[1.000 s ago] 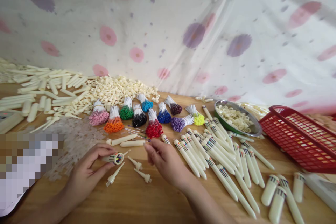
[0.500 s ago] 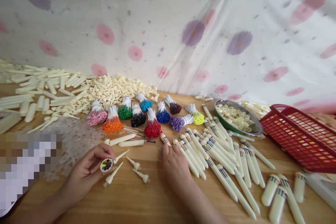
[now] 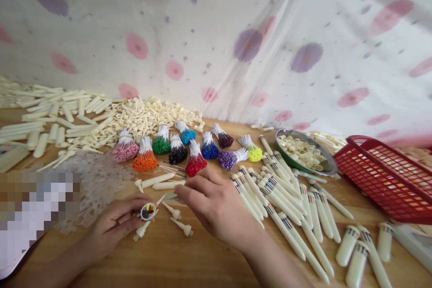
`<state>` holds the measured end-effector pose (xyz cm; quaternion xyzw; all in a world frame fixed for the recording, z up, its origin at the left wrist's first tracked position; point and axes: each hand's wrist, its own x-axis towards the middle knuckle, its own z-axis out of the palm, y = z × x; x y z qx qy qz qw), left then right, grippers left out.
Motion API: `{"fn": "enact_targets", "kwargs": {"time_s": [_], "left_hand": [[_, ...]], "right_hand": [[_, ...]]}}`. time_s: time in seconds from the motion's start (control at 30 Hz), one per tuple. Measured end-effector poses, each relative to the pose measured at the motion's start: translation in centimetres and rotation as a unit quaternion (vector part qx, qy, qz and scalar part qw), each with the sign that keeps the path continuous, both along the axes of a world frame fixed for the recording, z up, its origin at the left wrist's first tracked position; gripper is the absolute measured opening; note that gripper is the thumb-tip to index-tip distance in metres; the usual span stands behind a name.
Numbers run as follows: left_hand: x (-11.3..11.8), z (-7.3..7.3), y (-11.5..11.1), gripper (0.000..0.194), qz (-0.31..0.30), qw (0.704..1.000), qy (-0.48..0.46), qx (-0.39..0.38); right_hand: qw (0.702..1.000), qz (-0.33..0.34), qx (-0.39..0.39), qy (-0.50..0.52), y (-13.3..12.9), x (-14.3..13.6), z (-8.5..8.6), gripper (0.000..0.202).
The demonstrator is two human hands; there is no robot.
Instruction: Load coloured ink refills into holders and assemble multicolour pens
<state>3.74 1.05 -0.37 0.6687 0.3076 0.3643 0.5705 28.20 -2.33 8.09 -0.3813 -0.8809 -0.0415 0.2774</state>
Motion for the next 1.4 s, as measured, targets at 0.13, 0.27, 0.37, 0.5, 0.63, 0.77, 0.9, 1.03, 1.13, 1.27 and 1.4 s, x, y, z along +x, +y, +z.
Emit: {"fn": "enact_targets", "kwargs": {"time_s": [0.13, 0.27, 0.37, 0.5, 0.63, 0.77, 0.9, 1.03, 1.13, 1.27, 1.4], "left_hand": [[-0.3, 0.5, 0.0, 0.022, -0.051, 0.997, 0.050, 0.022], [-0.4, 0.7, -0.1, 0.028, -0.064, 0.996, 0.053, 0.042], [-0.3, 0.8, -0.1, 0.027, -0.056, 0.996, 0.044, 0.051], [-0.1, 1.4, 0.0, 0.022, -0.055, 0.996, 0.053, 0.055], [0.0, 1.8, 0.0, 0.022, -0.053, 0.996, 0.056, 0.054], [0.0, 1.8, 0.0, 0.023, -0.050, 0.997, 0.052, 0.040], [0.0, 1.6, -0.1, 0.022, -0.059, 0.996, 0.055, 0.035], [-0.2, 1.1, -0.1, 0.025, -0.061, 0.996, 0.046, 0.035], [-0.3, 0.4, 0.0, 0.027, -0.051, 0.998, 0.031, 0.037], [-0.1, -0.2, 0.0, 0.025, 0.007, 0.998, 0.029, 0.056], [0.3, -0.2, -0.1, 0.023, 0.080, 0.993, 0.013, 0.085]], "right_hand": [[0.997, 0.038, 0.051, -0.048, 0.2, -0.4, 0.9, 0.022], [0.991, 0.056, 0.079, -0.093, 0.3, -0.8, 1.6, 0.026], [0.987, 0.055, 0.076, -0.129, 0.5, -0.9, 2.0, 0.026], [0.983, 0.058, 0.075, -0.160, 0.7, -1.0, 2.3, 0.024], [0.981, 0.066, 0.075, -0.166, 0.7, -1.1, 2.4, 0.025], [0.981, 0.068, 0.061, -0.172, 0.7, -1.3, 2.5, 0.024], [0.979, 0.073, 0.058, -0.179, 0.7, -1.4, 2.6, 0.025], [0.980, 0.075, 0.054, -0.176, 0.6, -1.5, 2.7, 0.026], [0.982, 0.077, 0.027, -0.173, 0.5, -1.5, 2.7, 0.026], [0.986, 0.063, -0.002, -0.153, 0.2, -1.8, 2.3, 0.023], [0.990, 0.023, -0.037, -0.131, -0.3, -2.5, 1.7, 0.021]]}}
